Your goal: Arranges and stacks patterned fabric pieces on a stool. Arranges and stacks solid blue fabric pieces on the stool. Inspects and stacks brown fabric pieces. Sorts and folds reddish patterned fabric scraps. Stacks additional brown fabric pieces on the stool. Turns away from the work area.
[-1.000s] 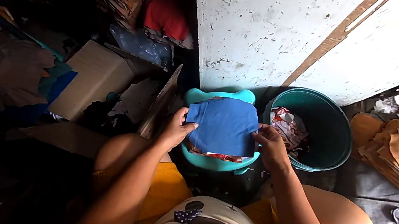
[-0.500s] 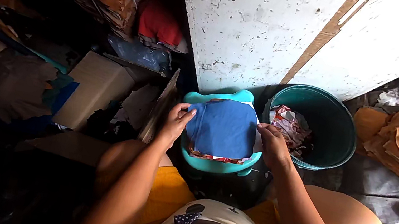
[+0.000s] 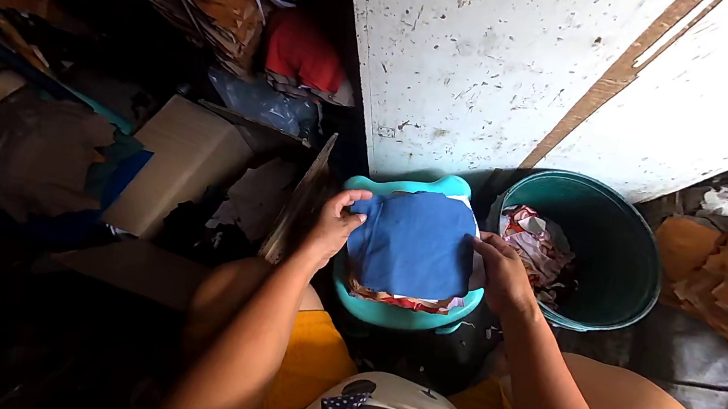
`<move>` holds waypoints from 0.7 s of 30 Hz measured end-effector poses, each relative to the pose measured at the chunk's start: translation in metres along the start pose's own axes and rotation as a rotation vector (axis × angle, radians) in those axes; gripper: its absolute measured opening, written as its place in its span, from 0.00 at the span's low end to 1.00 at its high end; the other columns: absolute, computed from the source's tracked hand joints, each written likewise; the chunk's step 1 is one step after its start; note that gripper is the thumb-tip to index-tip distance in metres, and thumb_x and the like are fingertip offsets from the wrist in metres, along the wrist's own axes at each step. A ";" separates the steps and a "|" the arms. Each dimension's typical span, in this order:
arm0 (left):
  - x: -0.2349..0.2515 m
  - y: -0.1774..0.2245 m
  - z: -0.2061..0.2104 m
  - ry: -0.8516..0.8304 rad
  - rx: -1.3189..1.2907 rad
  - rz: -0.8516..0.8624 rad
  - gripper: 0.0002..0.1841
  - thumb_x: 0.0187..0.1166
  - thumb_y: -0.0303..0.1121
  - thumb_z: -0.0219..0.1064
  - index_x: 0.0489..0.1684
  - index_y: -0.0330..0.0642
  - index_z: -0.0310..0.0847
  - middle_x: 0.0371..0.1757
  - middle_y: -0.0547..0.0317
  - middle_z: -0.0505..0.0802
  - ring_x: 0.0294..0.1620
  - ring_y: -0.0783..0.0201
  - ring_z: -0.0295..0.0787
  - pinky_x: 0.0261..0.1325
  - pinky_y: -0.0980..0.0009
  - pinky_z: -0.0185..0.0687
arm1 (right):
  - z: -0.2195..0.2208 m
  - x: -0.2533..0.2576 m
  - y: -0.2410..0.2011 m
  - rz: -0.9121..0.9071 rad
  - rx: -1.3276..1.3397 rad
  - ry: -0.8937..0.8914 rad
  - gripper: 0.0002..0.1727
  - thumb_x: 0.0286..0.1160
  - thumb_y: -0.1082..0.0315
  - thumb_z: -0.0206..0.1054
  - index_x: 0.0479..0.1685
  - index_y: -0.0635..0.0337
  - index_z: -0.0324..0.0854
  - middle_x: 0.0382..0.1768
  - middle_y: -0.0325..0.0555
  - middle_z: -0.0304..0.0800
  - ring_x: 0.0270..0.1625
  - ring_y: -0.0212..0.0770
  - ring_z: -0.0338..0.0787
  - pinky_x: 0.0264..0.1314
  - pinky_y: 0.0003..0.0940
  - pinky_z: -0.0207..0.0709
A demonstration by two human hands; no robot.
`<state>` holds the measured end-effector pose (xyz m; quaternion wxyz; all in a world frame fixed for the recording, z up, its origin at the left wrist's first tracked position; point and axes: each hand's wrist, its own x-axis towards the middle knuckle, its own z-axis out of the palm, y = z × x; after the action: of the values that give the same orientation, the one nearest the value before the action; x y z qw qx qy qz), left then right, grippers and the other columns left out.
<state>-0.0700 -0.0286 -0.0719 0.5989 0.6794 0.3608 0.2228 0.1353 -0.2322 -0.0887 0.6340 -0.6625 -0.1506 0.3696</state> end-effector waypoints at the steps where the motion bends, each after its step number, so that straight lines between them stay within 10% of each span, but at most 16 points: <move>1: 0.000 0.000 0.000 -0.006 0.006 -0.001 0.22 0.80 0.15 0.61 0.72 0.38 0.78 0.75 0.49 0.82 0.65 0.55 0.83 0.65 0.56 0.80 | 0.000 0.000 -0.001 0.003 0.007 0.003 0.09 0.88 0.72 0.57 0.51 0.65 0.81 0.36 0.45 0.88 0.37 0.35 0.89 0.41 0.32 0.85; 5: 0.001 -0.001 0.002 0.003 0.042 0.014 0.25 0.81 0.15 0.60 0.77 0.43 0.76 0.79 0.54 0.80 0.53 0.60 0.85 0.55 0.60 0.81 | -0.003 0.003 -0.001 -0.013 0.007 0.003 0.07 0.83 0.77 0.59 0.51 0.67 0.80 0.35 0.47 0.88 0.34 0.35 0.89 0.38 0.32 0.85; 21: 0.000 -0.001 0.000 -0.071 0.025 0.021 0.38 0.70 0.15 0.72 0.85 0.47 0.70 0.86 0.51 0.70 0.71 0.54 0.82 0.65 0.54 0.85 | -0.022 0.000 -0.006 0.029 -0.006 0.120 0.08 0.85 0.77 0.55 0.48 0.67 0.81 0.32 0.46 0.87 0.31 0.35 0.89 0.36 0.31 0.86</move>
<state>-0.0704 -0.0289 -0.0731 0.6006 0.6979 0.3349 0.2003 0.1519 -0.2477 -0.0846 0.6342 -0.6875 -0.1038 0.3381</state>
